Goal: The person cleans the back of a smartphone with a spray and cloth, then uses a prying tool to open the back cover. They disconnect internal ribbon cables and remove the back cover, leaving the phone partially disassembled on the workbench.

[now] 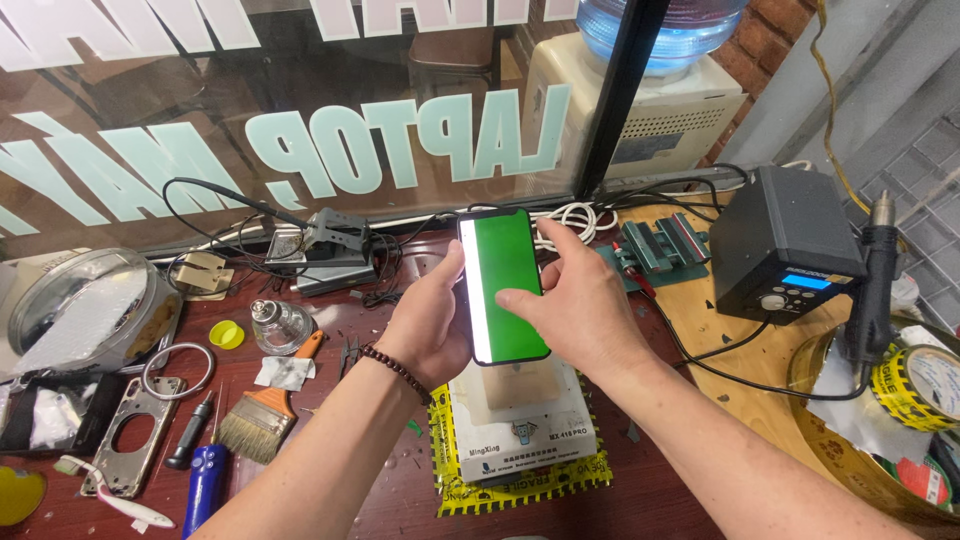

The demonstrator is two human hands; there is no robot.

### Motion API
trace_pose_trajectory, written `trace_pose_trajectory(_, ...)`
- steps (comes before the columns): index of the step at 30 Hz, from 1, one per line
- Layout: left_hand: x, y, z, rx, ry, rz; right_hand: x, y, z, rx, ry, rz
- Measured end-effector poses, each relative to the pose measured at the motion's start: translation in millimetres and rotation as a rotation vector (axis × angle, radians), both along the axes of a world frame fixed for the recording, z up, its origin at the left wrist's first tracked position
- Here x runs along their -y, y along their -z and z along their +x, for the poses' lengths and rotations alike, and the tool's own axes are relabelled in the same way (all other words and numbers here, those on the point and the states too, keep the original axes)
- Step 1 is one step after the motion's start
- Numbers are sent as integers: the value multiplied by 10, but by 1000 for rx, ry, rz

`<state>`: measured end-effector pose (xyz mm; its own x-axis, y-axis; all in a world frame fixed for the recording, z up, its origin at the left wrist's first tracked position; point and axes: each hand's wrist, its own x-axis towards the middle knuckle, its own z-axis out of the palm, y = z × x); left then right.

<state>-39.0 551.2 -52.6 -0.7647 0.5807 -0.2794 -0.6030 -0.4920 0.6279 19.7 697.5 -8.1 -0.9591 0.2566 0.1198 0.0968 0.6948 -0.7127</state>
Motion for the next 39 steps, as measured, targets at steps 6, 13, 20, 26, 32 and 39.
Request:
trace_pose_trajectory(6, 10, 32, -12, 99, -106, -114, 25, -50, 79, -43, -56, -72)
trace_pose_trajectory(13, -50, 109, -76, -42, -172, -93, -5, -97, 69, 105, -245, -980)
trace_pose_trajectory(20, -112, -76, -1, -387, -107, -489, -64, 37, 42, 140, -211, -475)
trace_pose_trajectory(26, 35, -156, 36, -339, 54, -362, -227, 49, 29, 206, -375, -790)
trace_pose_trajectory(32, 69, -88, 8, -311, 108, -314, -287, 10, 71, 318, -401, -936)
trace_pose_trajectory(39, 106, -68, -12, -313, 164, -211, -305, -14, 71, 293, -472, -962)
